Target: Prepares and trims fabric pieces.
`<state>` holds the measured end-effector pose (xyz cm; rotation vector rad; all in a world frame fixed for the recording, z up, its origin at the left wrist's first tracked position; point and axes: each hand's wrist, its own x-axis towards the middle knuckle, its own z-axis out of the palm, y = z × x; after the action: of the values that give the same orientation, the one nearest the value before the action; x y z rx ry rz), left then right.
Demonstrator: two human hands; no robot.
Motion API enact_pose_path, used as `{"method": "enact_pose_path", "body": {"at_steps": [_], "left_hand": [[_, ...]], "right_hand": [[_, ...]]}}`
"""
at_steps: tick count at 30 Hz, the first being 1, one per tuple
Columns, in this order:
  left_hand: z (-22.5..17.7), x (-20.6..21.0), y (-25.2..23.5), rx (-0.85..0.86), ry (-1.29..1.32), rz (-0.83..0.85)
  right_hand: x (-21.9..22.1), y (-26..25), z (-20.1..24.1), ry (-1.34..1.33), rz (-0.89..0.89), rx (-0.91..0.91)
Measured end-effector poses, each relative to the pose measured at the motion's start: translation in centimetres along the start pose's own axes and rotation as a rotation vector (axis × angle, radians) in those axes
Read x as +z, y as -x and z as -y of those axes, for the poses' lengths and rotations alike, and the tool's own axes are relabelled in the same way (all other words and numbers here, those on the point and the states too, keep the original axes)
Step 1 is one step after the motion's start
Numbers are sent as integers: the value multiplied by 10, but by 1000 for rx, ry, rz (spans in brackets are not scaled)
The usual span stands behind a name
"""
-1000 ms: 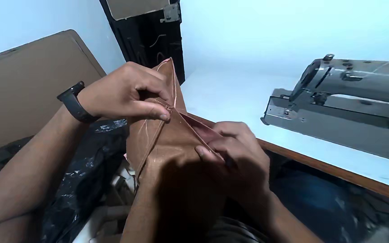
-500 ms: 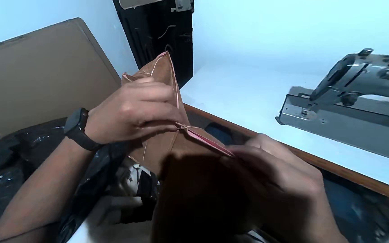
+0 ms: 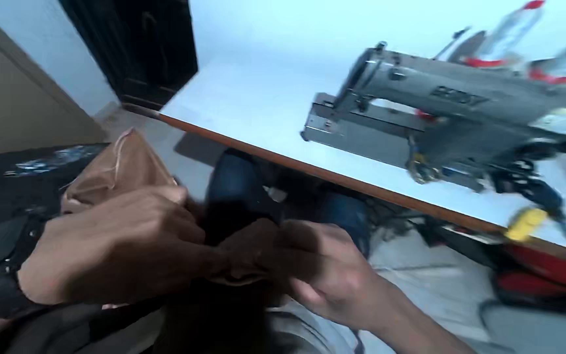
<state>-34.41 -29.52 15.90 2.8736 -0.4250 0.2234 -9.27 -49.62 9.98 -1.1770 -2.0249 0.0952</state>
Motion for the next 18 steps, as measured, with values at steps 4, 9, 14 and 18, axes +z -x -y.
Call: {"method": "enact_pose_path", "body": {"at_steps": [4,9,14,18], "left_hand": [[6,26,-51,44,54,47],[34,64,-133,146,137,-67],[72,151,-161,289,251,-134],[30,76,-177,70,269,70]], "right_hand": [[-29,70,-9,26,45,133],[-55,162,-17,158,134,289],[-72,206,-30,110,252,508],[-158,214,-107,406,-154,781]]}}
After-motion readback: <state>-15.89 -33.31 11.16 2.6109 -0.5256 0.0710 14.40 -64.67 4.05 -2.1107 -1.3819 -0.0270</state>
